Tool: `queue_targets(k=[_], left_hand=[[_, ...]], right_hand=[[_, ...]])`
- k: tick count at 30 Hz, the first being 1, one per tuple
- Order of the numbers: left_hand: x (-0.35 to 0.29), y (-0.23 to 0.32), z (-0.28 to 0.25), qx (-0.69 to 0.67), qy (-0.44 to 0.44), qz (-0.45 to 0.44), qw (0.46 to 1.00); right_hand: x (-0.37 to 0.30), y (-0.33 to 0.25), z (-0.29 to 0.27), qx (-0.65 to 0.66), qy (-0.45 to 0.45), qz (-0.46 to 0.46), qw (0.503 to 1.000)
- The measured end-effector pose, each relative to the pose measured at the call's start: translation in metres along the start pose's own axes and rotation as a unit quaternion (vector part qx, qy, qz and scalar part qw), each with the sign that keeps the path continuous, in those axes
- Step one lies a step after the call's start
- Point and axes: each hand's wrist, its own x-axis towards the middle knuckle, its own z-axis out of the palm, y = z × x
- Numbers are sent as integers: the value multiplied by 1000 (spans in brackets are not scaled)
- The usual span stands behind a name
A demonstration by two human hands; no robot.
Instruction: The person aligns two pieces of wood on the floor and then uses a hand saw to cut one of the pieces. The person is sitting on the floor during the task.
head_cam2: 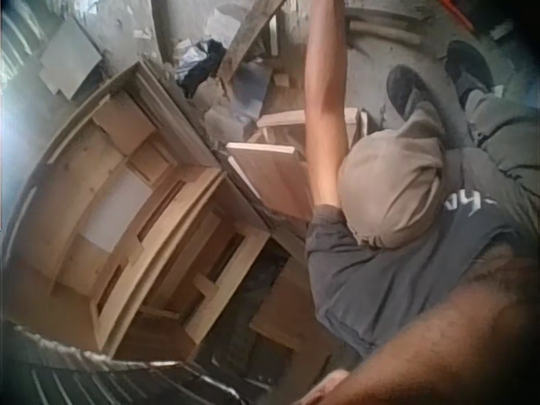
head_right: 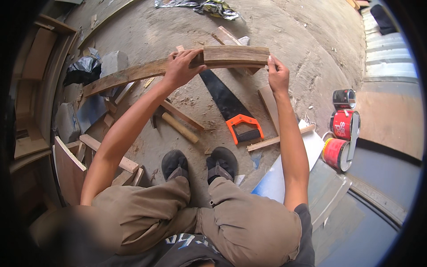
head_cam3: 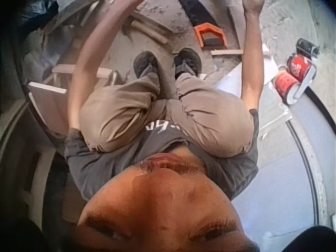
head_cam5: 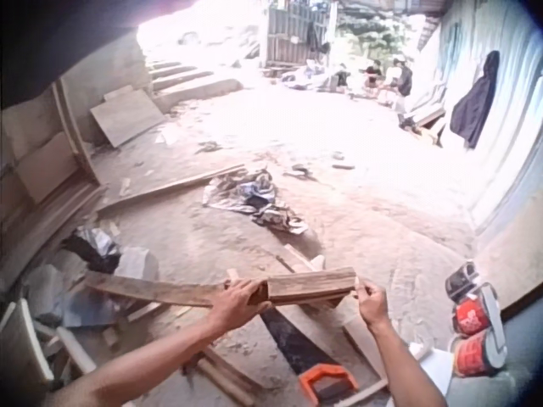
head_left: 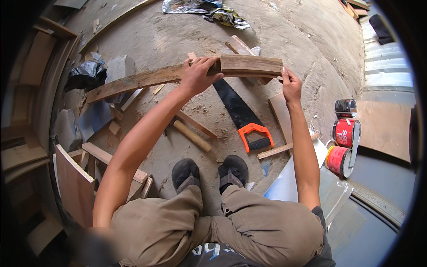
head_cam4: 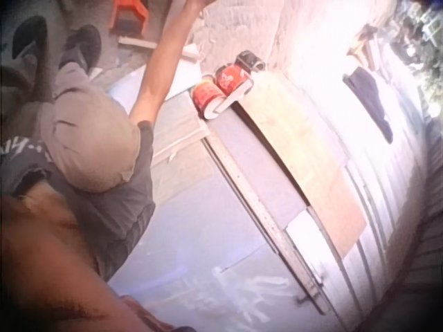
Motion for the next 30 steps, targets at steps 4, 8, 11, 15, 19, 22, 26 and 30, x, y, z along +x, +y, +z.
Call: queue_targets(k=[4, 8, 11, 15, 19, 22, 26, 30], left_hand=[[-1, 8, -1, -15, 20, -20, 999], [0, -3, 3, -41, 27, -23, 999], [2, -1, 8, -40, 36, -14, 998], [2, -6, 6, -38, 22, -1, 999], [3, -1, 5, -29, 15, -8, 999], [3, -2, 5, -37, 11, -13, 999], [4, -2, 1, -51, 4, -18, 999], [4, -2, 1, -49, 1, -12, 999]], right_hand=[[-8, -8, -2, -40, -3, 8, 999], [-7, -15, 2, -40, -15, 16, 999], [-6, -1, -5, 56, -6, 50, 997], [-11, -5, -5, 179, -32, 105, 978], [-15, -12, 1, 129, -2, 108, 986], [-13, -15, 7, 35, 15, 96, 995], [-17, -19, 8, -57, 22, 80, 995], [-24, -28, 16, -29, 56, 97, 993]])
